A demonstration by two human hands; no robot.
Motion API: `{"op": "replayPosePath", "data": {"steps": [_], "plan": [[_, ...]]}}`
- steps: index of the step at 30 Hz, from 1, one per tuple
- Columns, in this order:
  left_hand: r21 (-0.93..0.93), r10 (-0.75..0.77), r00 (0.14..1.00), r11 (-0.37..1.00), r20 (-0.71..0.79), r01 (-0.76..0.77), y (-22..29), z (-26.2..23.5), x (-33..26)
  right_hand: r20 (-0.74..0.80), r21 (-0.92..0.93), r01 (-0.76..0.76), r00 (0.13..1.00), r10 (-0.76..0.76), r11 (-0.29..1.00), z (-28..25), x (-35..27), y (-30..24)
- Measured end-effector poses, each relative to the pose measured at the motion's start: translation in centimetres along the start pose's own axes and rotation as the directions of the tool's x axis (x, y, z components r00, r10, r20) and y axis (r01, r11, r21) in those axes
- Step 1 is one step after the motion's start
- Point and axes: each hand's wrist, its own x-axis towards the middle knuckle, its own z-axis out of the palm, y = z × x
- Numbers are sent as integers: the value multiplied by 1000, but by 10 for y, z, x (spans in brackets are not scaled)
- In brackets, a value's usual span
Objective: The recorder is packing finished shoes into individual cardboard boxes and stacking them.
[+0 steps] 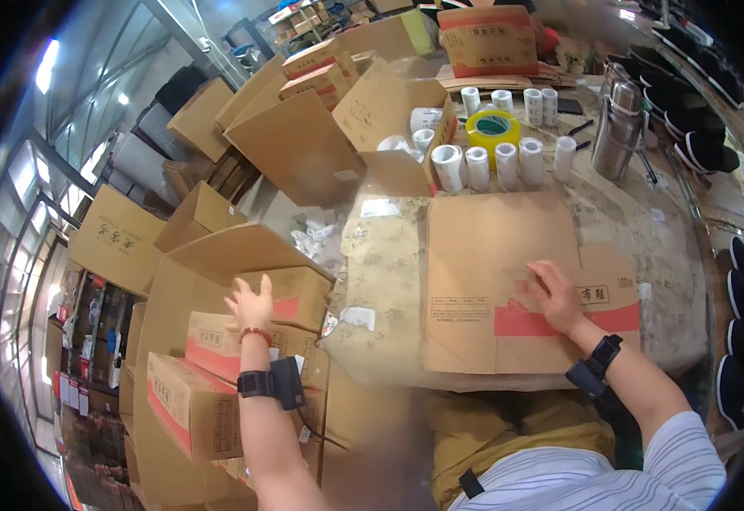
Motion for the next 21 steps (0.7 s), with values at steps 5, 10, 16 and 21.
{"op": "replayPosePath", "data": {"steps": [5,10,16,21], "plan": [[539,183,968,806,169,-246,23,2,-29,7,-5,-52,999,52,999,1,-1,-8],[183,538,825,806,173,-563,45,62,-96,-45,-125,107,993,-113,986,9,-2,-1],[-99,755,634,653,167,-751,59,190,-183,-87,-312,299,936,-341,902,8,-6,2],[-156,793,603,608,85,-778,58,186,-180,-124,-96,222,965,-233,970,22,-6,3]]}}
